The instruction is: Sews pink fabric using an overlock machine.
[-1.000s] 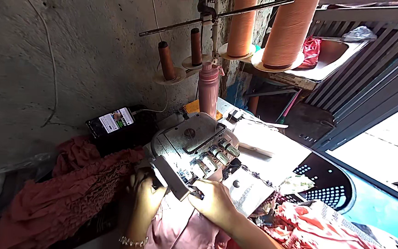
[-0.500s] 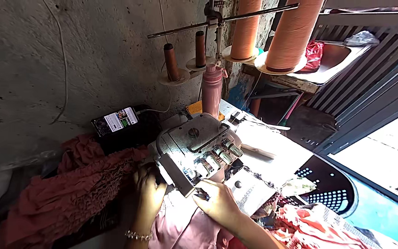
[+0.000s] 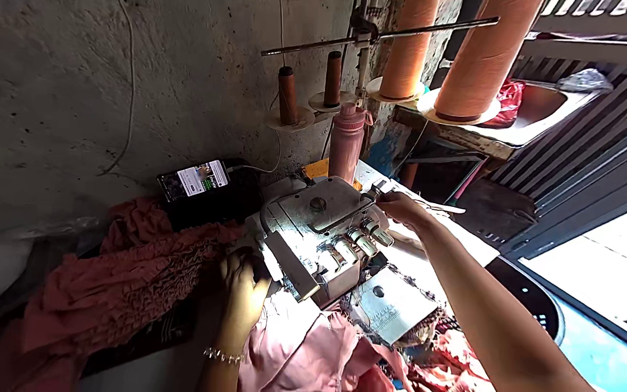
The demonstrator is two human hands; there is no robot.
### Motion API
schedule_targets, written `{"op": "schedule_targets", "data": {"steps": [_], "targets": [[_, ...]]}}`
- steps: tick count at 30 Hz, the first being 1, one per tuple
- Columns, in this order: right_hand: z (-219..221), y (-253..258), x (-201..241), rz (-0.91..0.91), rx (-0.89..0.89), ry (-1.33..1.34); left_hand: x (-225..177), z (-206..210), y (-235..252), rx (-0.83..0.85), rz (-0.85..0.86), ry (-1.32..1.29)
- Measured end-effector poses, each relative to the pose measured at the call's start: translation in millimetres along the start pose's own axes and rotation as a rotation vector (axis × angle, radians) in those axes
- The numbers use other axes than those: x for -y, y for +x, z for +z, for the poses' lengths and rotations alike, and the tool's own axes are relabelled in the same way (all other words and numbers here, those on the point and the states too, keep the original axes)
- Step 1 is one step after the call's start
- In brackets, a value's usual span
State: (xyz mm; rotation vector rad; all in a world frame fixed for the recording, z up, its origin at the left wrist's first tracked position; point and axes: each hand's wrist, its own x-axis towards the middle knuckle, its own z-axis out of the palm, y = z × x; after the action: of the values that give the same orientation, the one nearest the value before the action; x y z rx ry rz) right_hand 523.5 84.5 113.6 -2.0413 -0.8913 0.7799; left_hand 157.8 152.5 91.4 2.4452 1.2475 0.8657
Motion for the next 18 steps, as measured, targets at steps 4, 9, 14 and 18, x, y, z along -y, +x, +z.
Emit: {"op": "schedule_targets", "data": {"steps": [4,9,14,18], "targets": [[21,-17,-57,-0.228,-0.117,0.218,0,1,-1,-0.005,0.002,0.003],[20,-7,-38,-0.145,-0.015,0.206,1,-1,-2,0.01,0.006,0.024],[40,-12,-53,-0.243,-0.065,0.467,1,-1,-4,0.0,0.013,0.0],[53,-18,-77,-0.267,-0.097,0.682,2,0,-5,0.011,-0.004,0.002]]}}
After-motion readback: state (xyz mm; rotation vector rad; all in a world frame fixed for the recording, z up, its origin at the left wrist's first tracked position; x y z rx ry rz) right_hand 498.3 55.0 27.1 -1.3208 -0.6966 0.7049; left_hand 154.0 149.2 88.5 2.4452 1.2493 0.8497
